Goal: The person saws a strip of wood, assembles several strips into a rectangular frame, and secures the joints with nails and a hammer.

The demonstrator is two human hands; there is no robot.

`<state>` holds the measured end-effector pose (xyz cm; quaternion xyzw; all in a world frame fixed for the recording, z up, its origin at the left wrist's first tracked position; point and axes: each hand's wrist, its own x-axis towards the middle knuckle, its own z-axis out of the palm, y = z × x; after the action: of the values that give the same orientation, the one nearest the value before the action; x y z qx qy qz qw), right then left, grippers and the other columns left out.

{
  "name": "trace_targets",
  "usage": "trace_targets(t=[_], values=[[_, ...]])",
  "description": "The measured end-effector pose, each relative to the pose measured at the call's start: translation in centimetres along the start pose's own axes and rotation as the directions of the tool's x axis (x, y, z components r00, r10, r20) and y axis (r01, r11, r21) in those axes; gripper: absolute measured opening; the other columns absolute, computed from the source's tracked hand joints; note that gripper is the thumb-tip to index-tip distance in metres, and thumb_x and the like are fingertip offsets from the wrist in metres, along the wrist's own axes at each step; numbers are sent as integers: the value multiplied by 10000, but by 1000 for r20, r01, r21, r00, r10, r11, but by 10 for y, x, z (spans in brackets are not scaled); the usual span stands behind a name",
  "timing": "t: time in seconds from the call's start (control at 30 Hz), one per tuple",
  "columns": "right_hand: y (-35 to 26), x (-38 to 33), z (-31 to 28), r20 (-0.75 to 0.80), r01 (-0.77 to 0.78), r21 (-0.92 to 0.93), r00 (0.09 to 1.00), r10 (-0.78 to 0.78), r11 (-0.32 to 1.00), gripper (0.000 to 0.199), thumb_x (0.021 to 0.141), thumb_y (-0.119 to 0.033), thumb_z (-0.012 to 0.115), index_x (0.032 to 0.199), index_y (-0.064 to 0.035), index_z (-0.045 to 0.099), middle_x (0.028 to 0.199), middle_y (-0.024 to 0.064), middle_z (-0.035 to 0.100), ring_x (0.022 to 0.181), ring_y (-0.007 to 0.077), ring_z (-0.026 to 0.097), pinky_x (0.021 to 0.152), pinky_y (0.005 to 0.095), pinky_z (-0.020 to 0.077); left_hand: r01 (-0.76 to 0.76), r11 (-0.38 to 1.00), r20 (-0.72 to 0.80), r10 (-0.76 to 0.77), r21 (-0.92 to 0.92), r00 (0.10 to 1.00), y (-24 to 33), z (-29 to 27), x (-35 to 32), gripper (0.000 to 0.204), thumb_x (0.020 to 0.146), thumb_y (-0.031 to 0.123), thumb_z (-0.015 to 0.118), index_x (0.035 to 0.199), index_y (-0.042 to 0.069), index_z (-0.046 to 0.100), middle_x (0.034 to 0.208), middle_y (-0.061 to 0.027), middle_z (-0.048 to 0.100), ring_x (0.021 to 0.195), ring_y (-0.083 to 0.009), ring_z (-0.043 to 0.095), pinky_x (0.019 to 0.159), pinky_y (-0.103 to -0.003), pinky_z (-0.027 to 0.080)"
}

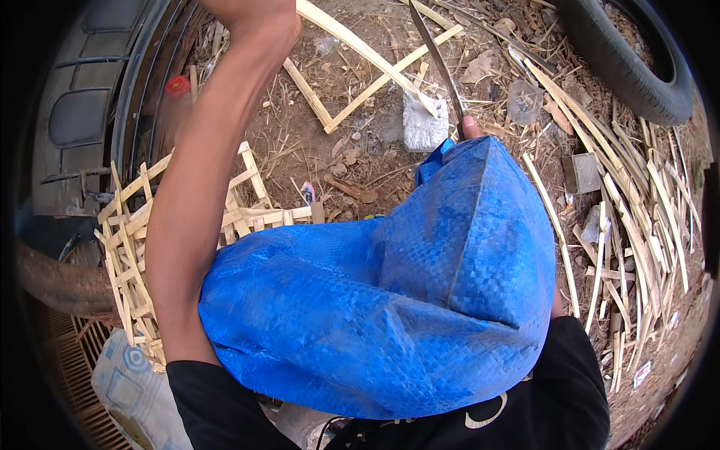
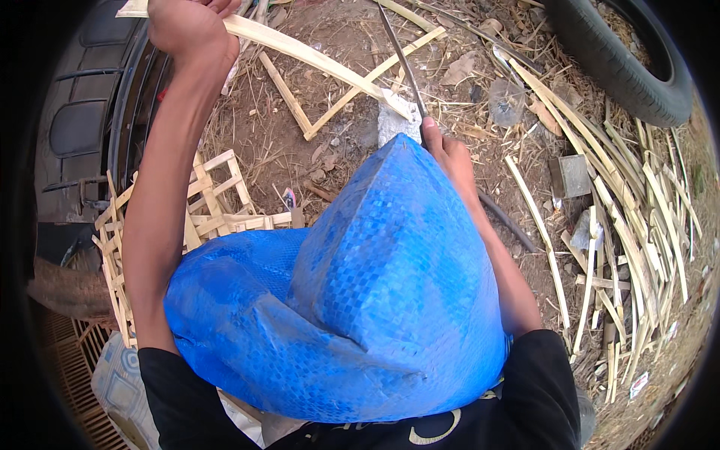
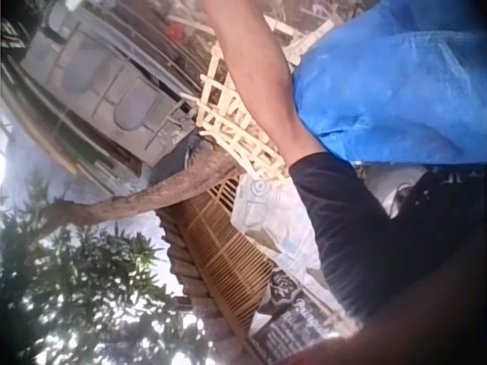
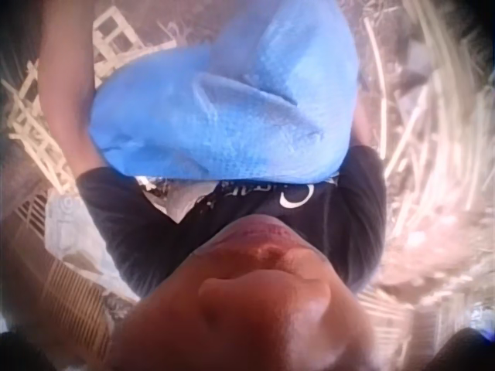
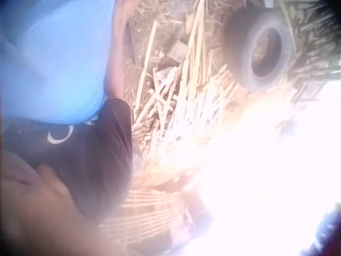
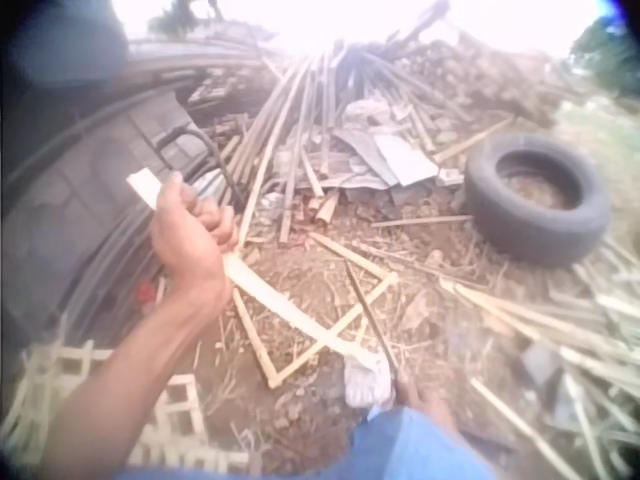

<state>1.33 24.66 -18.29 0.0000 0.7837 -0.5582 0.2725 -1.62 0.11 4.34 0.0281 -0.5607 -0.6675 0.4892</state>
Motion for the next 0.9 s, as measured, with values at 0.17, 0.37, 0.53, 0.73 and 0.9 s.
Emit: trace_targets(t=[0.17,0.37,0.53,0.73,0.9], values=[[-44,-25,3,-87,258,261,966,-244,930,652,1064,-564,390,710,-46,565,611,1,480,591,115,427,533,319,327,-10,1000,69,8,20,998,3,-7,-1,419,1041,372,412,689,183,283,539,45,231,416,-108,211,418,-300,203],[82,31,35,57,-16,-156,998,25,988,746,1034,-592,418,716,56,610,648,145,619,616,212,581,628,450,458,134,991,-44,-133,20,990,21,9,-9,389,1040,314,399,694,170,296,554,36,246,447,-113,242,448,-295,232],[49,7,27,24,-124,-18,992,124,992,713,1035,-545,434,704,65,601,578,161,581,562,267,578,630,464,473,57,989,180,-81,138,980,15,-5,2,304,1003,235,301,721,149,228,563,-11,199,511,-119,195,489,-277,214],[10,-26,24,111,156,1,982,-156,988,698,1043,-530,443,725,68,613,581,153,580,572,262,591,622,449,475,58,988,191,-86,145,978,18,-18,4,325,1014,242,283,706,155,227,587,-6,204,517,-113,196,495,-268,214],[-45,-37,4,126,115,92,984,-126,989,709,1042,-575,425,739,37,617,566,104,554,548,195,565,551,390,450,68,989,256,-101,132,962,16,-22,6,312,1002,238,287,706,157,227,595,-6,209,520,-116,204,497,-271,218]])
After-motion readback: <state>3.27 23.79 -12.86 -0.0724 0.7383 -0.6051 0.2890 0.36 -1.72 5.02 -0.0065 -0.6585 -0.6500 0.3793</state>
